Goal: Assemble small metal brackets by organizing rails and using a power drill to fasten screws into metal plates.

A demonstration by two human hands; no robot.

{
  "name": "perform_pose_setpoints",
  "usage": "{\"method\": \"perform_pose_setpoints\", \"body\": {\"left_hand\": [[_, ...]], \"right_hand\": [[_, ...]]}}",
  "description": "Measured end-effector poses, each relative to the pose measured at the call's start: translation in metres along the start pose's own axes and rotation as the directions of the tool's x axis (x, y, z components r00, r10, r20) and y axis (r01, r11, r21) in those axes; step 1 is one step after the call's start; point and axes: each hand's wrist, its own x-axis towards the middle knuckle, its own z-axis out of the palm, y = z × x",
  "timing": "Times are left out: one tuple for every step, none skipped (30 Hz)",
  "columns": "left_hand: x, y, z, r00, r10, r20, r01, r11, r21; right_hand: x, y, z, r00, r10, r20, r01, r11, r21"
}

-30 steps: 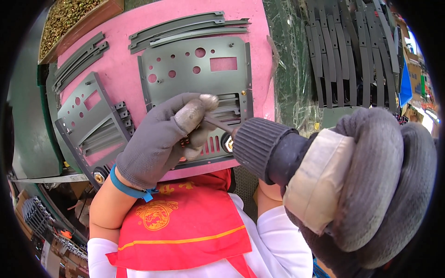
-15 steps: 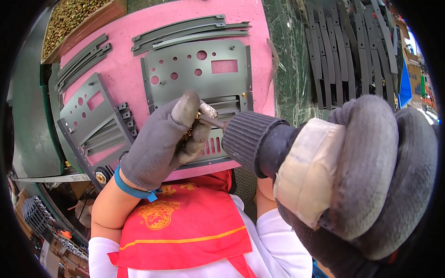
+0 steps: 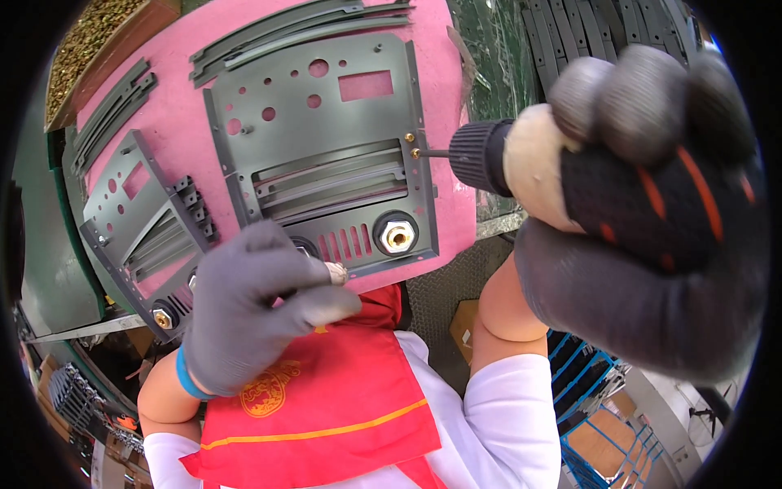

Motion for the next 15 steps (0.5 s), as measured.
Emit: {"method": "perform_pose_setpoints", "body": {"left_hand": [[-0.002, -0.005, 0.008, 0.99, 0.14, -0.01, -0.134, 0.962, 0.237], [-0.004, -0.009, 0.015, 0.956, 0.293, 0.02, -0.267, 0.839, 0.474], [-0.006, -0.012, 0.022, 0.935, 0.351, 0.042, -0.317, 0.779, 0.542], [-0.008, -0.015, 0.026, 0.939, 0.339, 0.06, -0.311, 0.757, 0.575], [-0.009, -0.017, 0.028, 0.936, 0.339, 0.091, -0.322, 0.724, 0.611], [-0.009, -0.019, 0.03, 0.933, 0.338, 0.123, -0.333, 0.687, 0.646], [-0.009, -0.019, 0.032, 0.928, 0.348, 0.133, -0.348, 0.684, 0.641], [-0.008, -0.02, 0.032, 0.923, 0.358, 0.142, -0.362, 0.681, 0.637], [-0.007, -0.02, 0.033, 0.917, 0.369, 0.15, -0.375, 0.677, 0.634], [-0.006, -0.02, 0.035, 0.916, 0.372, 0.149, -0.377, 0.672, 0.638], [-0.004, -0.02, 0.036, 0.915, 0.376, 0.149, -0.379, 0.667, 0.642], [-0.003, -0.019, 0.038, 0.916, 0.37, 0.157, -0.379, 0.662, 0.646], [-0.002, -0.019, 0.039, 0.913, 0.379, 0.147, -0.379, 0.661, 0.647], [-0.001, -0.019, 0.04, 0.914, 0.378, 0.147, -0.378, 0.661, 0.648], [-0.001, -0.019, 0.04, 0.918, 0.367, 0.15, -0.371, 0.66, 0.653]], "right_hand": [[-0.001, 0.008, -0.005, 1.0, -0.013, -0.014, 0.013, 1.0, 0.024], [-0.001, 0.012, -0.009, 1.0, -0.016, -0.02, 0.017, 0.999, 0.042], [-0.001, 0.018, -0.012, 0.999, -0.016, -0.028, 0.018, 0.998, 0.054], [0.0, 0.021, -0.014, 0.999, -0.016, -0.03, 0.018, 0.998, 0.061], [0.001, 0.023, -0.015, 0.999, -0.02, -0.037, 0.022, 0.998, 0.065], [0.001, 0.026, -0.016, 0.999, -0.022, -0.04, 0.024, 0.997, 0.073], [0.003, 0.027, -0.017, 0.999, -0.024, -0.046, 0.027, 0.997, 0.077], [0.003, 0.03, -0.018, 0.998, -0.03, -0.048, 0.034, 0.996, 0.084], [0.004, 0.03, -0.019, 0.998, -0.029, -0.049, 0.034, 0.996, 0.088], [0.004, 0.032, -0.02, 0.998, -0.03, -0.05, 0.034, 0.995, 0.092], [0.005, 0.032, -0.021, 0.998, -0.03, -0.051, 0.035, 0.995, 0.091], [0.006, 0.034, -0.022, 0.998, -0.032, -0.052, 0.037, 0.995, 0.095], [0.006, 0.033, -0.022, 0.998, -0.032, -0.051, 0.037, 0.994, 0.099], [0.007, 0.034, -0.023, 0.998, -0.029, -0.054, 0.035, 0.994, 0.099], [0.007, 0.034, -0.023, 0.998, -0.03, -0.05, 0.035, 0.994, 0.104]]}}
